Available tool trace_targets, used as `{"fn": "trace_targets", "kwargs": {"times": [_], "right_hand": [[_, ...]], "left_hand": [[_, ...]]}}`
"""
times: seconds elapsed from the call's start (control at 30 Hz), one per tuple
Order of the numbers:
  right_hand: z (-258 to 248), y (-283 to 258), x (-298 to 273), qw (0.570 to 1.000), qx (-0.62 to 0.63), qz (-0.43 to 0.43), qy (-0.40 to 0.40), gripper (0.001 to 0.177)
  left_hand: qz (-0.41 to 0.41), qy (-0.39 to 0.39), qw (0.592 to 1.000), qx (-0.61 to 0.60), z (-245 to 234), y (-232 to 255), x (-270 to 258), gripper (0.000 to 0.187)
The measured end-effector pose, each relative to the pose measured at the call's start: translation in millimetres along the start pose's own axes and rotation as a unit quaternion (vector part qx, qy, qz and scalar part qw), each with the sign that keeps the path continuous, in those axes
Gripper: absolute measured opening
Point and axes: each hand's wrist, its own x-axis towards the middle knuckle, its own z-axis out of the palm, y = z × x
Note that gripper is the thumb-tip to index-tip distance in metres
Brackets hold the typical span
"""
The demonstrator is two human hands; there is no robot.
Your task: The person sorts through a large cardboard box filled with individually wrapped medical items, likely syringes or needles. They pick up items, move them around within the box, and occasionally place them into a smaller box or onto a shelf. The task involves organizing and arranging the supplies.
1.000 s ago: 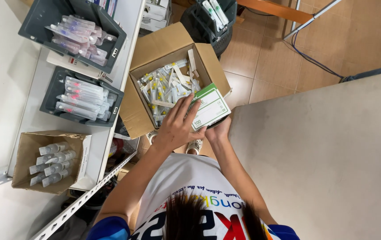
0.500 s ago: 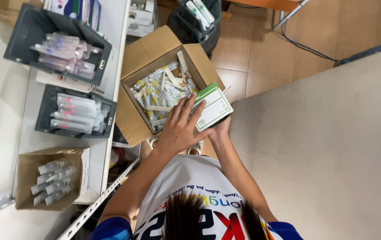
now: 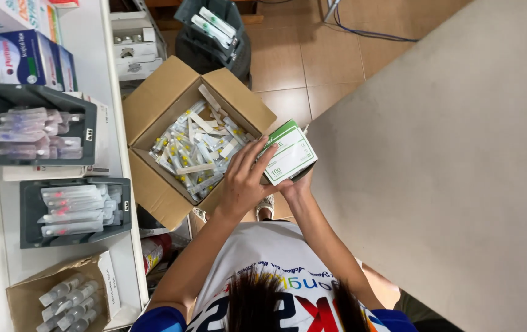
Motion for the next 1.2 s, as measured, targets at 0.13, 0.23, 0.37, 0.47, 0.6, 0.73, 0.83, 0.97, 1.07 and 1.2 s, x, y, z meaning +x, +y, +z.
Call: {"fn": "trace_targets", "kwargs": {"times": [0.13, 0.23, 0.37, 0.47, 0.6, 0.73, 0.83, 0.97, 1.07, 1.2], "right_hand": [[-20, -5, -3, 0.997, 0.0, -0.054, -0.06, 0.045], [-12, -11, -18, 0.994, -0.026, -0.062, -0.085, 0.042], [-7, -13, -30, 0.997, -0.064, -0.034, 0.009, 0.042], [-19, -30, -30, 0.977, -0.186, -0.102, 0.013, 0.026], [30, -70, -90, 0.87, -0.375, -0.32, -0.026, 0.009], [55, -68, -142, 0.791, -0.468, -0.385, -0.081, 0.007], [76, -56, -156, 0.684, -0.579, -0.425, -0.125, 0.008], [82, -45, -156, 0.586, -0.663, -0.444, -0.141, 0.01], [90, -53, -164, 0.545, -0.696, -0.447, -0.136, 0.01], [93, -62, -175, 0.424, -0.747, -0.5, -0.113, 0.008]], "left_hand": [[-0.064, 0.012, 0.992, -0.109, 12, 4, -6, 0.044], [-0.142, 0.031, 0.966, -0.215, 17, 16, 1, 0.028], [-0.323, 0.156, 0.861, -0.361, 34, -13, -15, 0.039], [-0.432, 0.18, 0.81, -0.353, 19, -26, -10, 0.051], [-0.42, 0.198, 0.842, -0.274, 12, -37, -6, 0.057], [-0.407, 0.207, 0.852, -0.256, 11, -36, 7, 0.052], [-0.38, 0.217, 0.855, -0.277, 15, -34, 13, 0.051], [-0.38, 0.202, 0.854, -0.292, 25, -30, 12, 0.052], [-0.389, 0.192, 0.856, -0.282, 34, -24, 5, 0.054], [-0.368, 0.193, 0.858, -0.302, 32, 1, 7, 0.051]]}}
